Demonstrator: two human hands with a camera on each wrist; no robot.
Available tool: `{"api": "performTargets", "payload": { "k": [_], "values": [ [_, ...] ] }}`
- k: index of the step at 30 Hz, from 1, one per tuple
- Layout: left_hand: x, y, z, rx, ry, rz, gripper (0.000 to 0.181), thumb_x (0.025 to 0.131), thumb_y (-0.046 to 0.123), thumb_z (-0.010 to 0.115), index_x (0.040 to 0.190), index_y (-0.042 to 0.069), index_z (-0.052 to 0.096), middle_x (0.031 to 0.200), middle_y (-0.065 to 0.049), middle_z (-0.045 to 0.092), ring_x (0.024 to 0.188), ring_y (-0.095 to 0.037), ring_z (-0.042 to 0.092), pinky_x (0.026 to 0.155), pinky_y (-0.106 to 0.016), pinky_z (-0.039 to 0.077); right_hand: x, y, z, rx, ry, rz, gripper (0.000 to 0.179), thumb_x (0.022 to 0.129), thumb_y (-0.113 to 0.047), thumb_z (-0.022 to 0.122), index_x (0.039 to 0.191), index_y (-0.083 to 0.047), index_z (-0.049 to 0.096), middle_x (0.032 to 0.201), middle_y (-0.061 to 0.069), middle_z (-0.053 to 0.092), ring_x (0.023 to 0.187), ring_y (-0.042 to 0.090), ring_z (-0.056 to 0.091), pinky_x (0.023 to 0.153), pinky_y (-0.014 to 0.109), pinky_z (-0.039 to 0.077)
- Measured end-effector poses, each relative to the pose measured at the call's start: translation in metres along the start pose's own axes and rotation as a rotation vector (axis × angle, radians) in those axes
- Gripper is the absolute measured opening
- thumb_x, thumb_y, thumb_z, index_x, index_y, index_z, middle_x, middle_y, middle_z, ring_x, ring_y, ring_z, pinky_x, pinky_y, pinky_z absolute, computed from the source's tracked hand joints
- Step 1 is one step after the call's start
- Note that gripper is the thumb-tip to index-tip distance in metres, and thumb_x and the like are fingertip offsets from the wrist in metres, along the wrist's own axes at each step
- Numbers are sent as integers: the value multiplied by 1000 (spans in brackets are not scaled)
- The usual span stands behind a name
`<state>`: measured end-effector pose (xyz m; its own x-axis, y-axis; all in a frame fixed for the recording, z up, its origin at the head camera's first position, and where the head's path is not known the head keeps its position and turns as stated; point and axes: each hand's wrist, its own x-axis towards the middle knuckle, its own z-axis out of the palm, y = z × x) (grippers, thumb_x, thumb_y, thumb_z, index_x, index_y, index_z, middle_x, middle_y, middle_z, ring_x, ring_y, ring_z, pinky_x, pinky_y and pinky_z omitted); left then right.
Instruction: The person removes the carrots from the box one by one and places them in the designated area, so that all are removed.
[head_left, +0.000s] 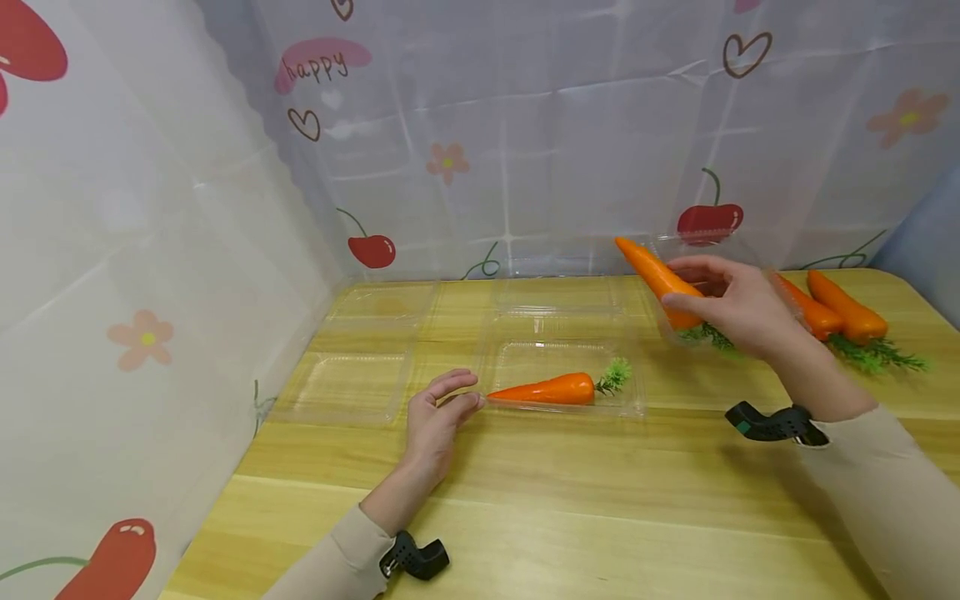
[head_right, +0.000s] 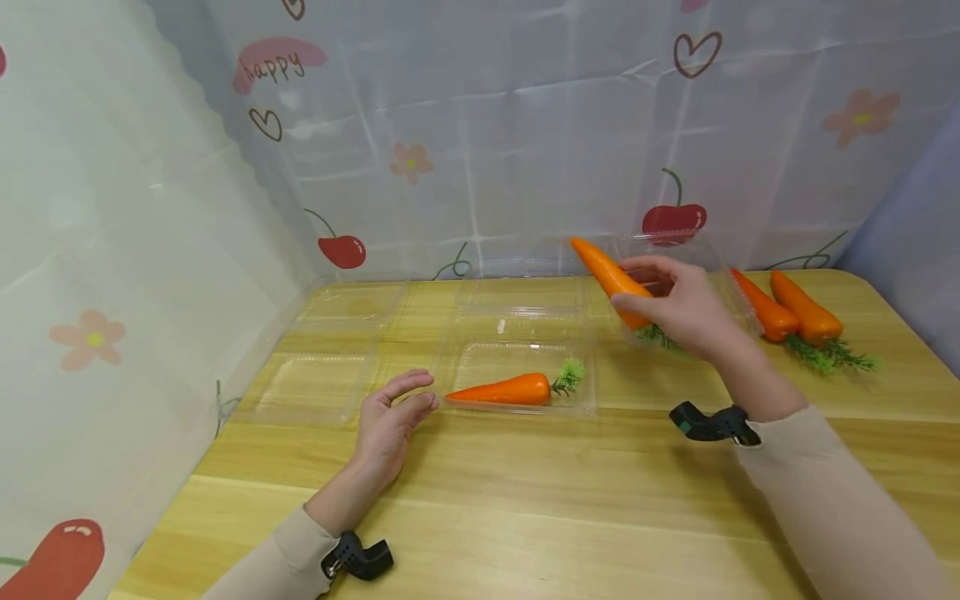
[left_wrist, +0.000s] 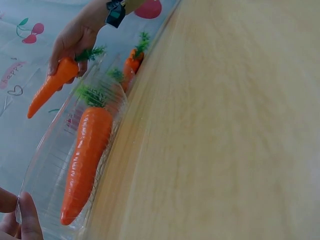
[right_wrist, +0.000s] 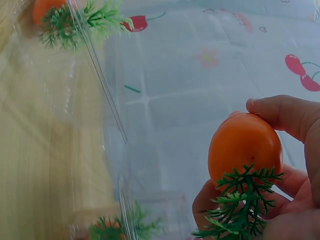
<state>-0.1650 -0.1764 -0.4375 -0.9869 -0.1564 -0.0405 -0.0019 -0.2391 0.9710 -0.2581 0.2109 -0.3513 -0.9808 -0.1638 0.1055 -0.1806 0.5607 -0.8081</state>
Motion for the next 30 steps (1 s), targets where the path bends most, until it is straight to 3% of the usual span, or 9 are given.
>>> {"api": "performTargets", "payload": {
  "k": [6,13,23,30],
  "values": [
    [0,1,0,-2,0,2,36,88,-9,67,122,-20,63,144,-23,51,82,-14,68,83,-25,62,-4,10,-17,-17,48,24,65,93,-53,71,146,-20,53,126,-4,59,95,-1,58,72,19,57],
    [0,1,-1,2,5,2,35,87,-9,69,120,-19,64,142,-22,53,81,-14,68,82,-25,62,-5,27,-34,39,97,38,62,95,-46,72,146,-15,53,111,-27,55,94,-5,57,71,14,57],
    [0,1,1,0,0,-6,35,86,-9,69,119,-19,65,142,-22,53,82,-14,68,83,-26,62,-10,56,-63,118,225,34,51,96,-29,74,143,-19,57,104,-32,58,88,-9,58,64,10,55],
    [-1,1,1,-7,3,-6,34,87,-10,68,119,-19,65,143,-22,52,83,-14,68,83,-26,62,-13,80,-81,52,286,127,54,97,-41,68,147,-28,53,105,-31,48,87,-9,49,63,7,51]
  ]
}}
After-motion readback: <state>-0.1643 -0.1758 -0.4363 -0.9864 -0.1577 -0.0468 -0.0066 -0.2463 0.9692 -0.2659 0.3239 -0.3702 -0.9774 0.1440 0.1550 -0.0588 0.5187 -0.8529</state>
